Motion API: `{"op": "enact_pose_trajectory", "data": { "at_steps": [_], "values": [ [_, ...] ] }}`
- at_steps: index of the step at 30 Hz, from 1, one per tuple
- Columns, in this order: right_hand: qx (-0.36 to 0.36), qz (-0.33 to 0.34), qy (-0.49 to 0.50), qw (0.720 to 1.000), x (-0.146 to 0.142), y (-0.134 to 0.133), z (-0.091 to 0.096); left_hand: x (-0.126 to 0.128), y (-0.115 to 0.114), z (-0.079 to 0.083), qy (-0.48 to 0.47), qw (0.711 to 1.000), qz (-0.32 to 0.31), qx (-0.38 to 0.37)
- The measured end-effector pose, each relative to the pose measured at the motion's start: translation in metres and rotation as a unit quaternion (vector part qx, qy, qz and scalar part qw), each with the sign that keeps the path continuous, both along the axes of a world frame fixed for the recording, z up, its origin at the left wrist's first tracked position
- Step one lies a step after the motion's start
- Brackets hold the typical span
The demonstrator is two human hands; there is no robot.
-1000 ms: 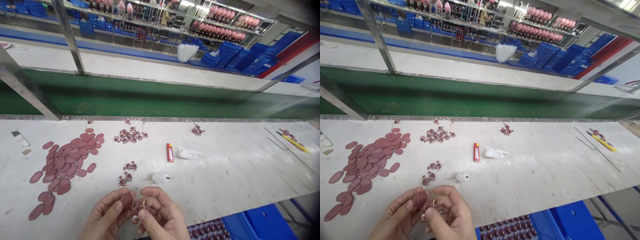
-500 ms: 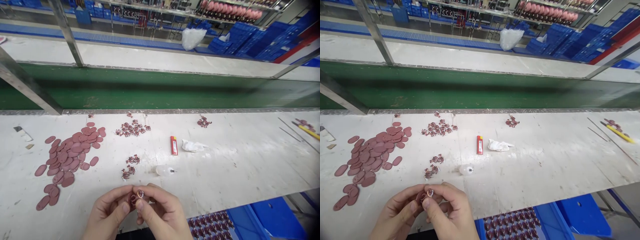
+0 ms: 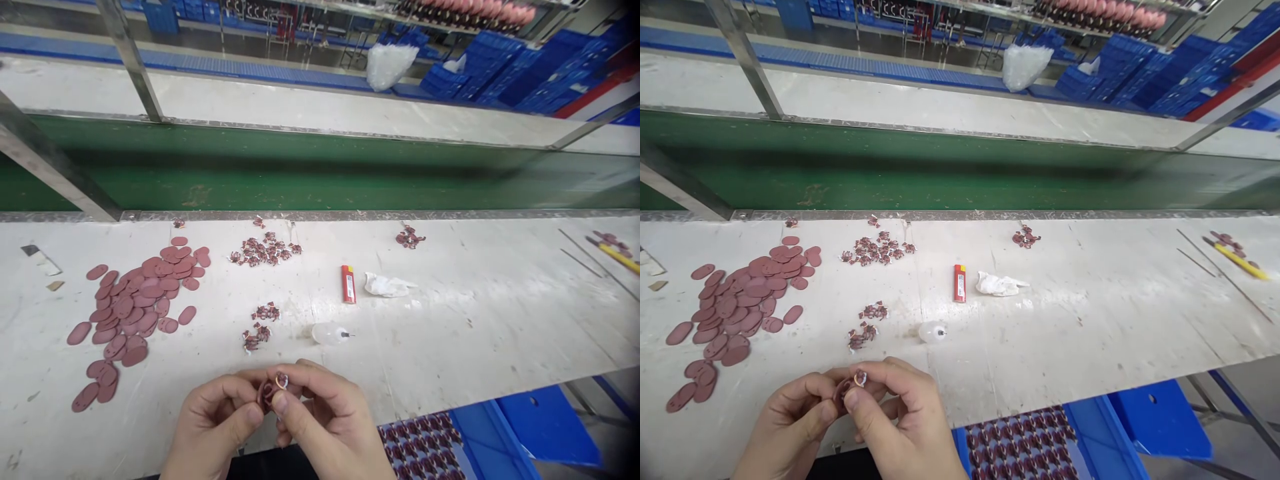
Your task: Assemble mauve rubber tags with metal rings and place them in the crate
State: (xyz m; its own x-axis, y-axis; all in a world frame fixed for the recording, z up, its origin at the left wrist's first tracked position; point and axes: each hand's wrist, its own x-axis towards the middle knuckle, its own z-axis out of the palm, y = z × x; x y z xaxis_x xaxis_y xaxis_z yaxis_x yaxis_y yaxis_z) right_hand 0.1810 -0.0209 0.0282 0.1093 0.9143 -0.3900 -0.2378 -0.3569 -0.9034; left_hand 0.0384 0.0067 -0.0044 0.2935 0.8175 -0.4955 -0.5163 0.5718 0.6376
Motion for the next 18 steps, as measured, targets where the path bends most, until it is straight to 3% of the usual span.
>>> {"op": "enact_pose_trajectory", "data": {
  "at_steps": [7, 18],
  "values": [
    [0.001, -0.016, 0.028, 0.999, 0.000, -0.001, -0.002, -0.001, -0.004, -0.005, 0.027, 0.998, 0.012, 0.054],
    [-0.008, 0.025, 0.059, 0.998, 0.006, 0.005, -0.005, -0.003, -0.006, -0.012, 0.017, 0.998, -0.003, 0.064]
  ]
}}
